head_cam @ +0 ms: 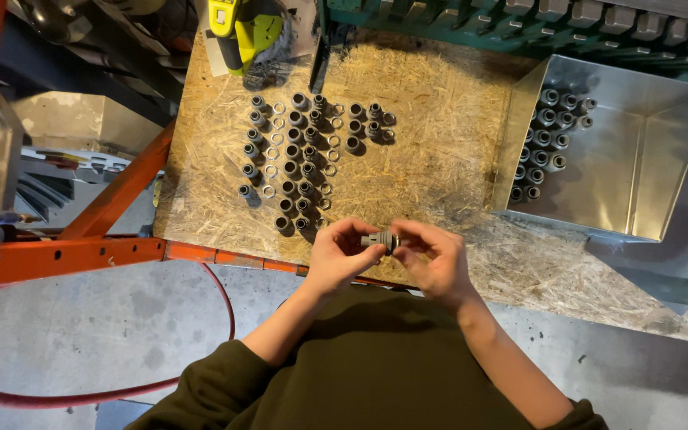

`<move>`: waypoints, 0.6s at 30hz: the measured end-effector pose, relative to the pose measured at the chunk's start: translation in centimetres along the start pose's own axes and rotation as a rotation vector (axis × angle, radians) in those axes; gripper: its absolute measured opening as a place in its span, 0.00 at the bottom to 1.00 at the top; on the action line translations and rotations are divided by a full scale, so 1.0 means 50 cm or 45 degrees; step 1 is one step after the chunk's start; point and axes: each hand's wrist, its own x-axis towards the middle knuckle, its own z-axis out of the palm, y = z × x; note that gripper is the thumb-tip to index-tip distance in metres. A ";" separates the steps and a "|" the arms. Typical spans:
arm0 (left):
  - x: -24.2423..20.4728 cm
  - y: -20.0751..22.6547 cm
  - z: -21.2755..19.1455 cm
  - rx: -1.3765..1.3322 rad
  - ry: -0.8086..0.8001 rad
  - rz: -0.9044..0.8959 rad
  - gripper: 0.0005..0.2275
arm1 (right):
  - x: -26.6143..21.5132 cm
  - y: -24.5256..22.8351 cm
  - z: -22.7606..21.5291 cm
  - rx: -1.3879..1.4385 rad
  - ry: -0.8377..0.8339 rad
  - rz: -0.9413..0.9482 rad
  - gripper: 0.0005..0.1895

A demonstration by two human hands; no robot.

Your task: The person repeatedly picks up small metal sleeves and nuts from a workbench, screws them together by hand, and places the assembled units into a metal bin. The process is repeated for multiple items throughout the clip.

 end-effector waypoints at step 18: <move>0.003 0.023 0.002 0.011 -0.029 -0.026 0.16 | 0.002 -0.008 -0.001 0.036 -0.030 0.004 0.28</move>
